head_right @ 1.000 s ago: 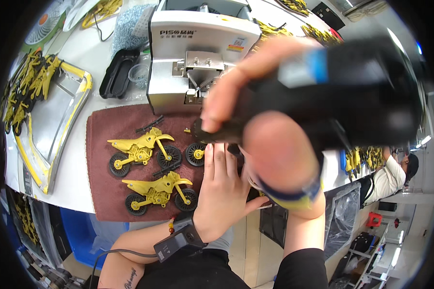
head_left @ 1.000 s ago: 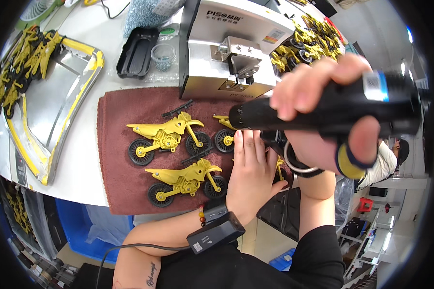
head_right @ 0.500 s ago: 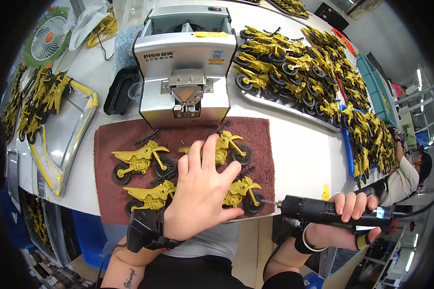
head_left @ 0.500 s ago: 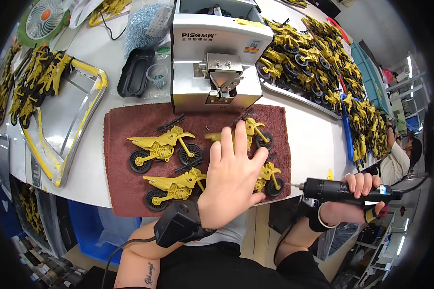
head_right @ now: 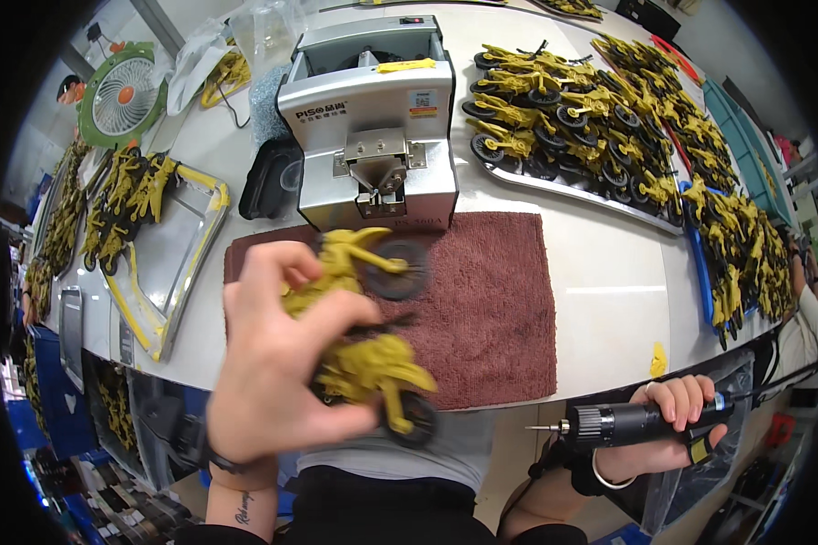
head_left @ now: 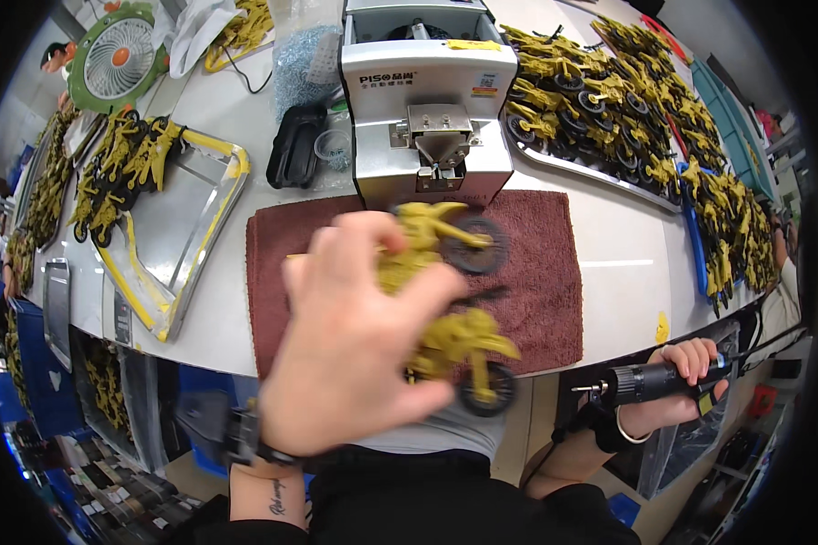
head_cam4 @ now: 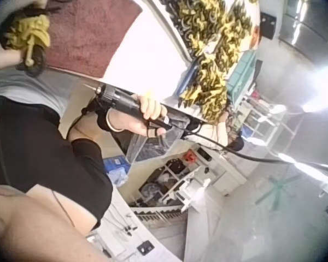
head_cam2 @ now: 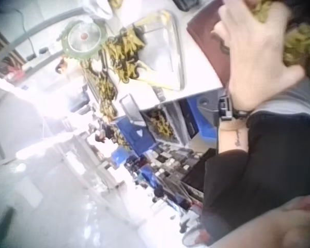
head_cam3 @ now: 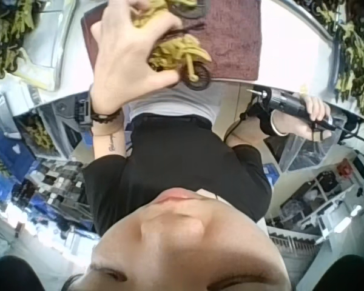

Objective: Assembling and applying heat treatment to model motorcycle parts in a manufacturing setting.

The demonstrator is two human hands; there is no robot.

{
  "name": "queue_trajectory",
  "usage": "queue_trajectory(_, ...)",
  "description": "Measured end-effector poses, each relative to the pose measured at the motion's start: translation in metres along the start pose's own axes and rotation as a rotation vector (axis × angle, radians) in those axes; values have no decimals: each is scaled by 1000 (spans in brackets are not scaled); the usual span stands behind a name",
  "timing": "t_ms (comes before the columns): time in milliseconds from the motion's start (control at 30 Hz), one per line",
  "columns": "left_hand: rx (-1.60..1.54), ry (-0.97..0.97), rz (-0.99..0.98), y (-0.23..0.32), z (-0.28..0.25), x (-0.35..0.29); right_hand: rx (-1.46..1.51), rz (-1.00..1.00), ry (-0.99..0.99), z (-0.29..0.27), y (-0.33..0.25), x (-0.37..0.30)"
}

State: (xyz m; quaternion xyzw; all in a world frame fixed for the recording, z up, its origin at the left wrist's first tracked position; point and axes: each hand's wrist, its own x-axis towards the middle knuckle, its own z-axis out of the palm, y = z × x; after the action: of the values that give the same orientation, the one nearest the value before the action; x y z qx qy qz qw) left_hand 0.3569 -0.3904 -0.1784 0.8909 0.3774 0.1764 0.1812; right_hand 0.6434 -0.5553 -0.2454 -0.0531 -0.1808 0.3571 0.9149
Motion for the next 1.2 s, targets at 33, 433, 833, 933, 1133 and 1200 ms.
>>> queue_trajectory(33, 45, -32, -10, -10, -2, -2, 6, 10, 0, -1, 4, 1)
queue_trajectory(433, 126, -214, 97, -63, 8, -18, 165, 333, 131, -17, 87, 6)
queue_trajectory(833, 92, -216, -33, -67, -6, -46, -27, 319, 142, -25, 96, -1)
queue_trajectory(933, 109, -151, -10, -64, 7, -56, -48, 320, 178, -23, 95, -1)
queue_trajectory(1133, 148, -54, -224, -74, -15, -79, -63, 345, 138, -22, 95, 1)
queue_trajectory(1200, 193, -27, -283, -75, -21, -99, -82, 355, 131, -23, 94, 2)
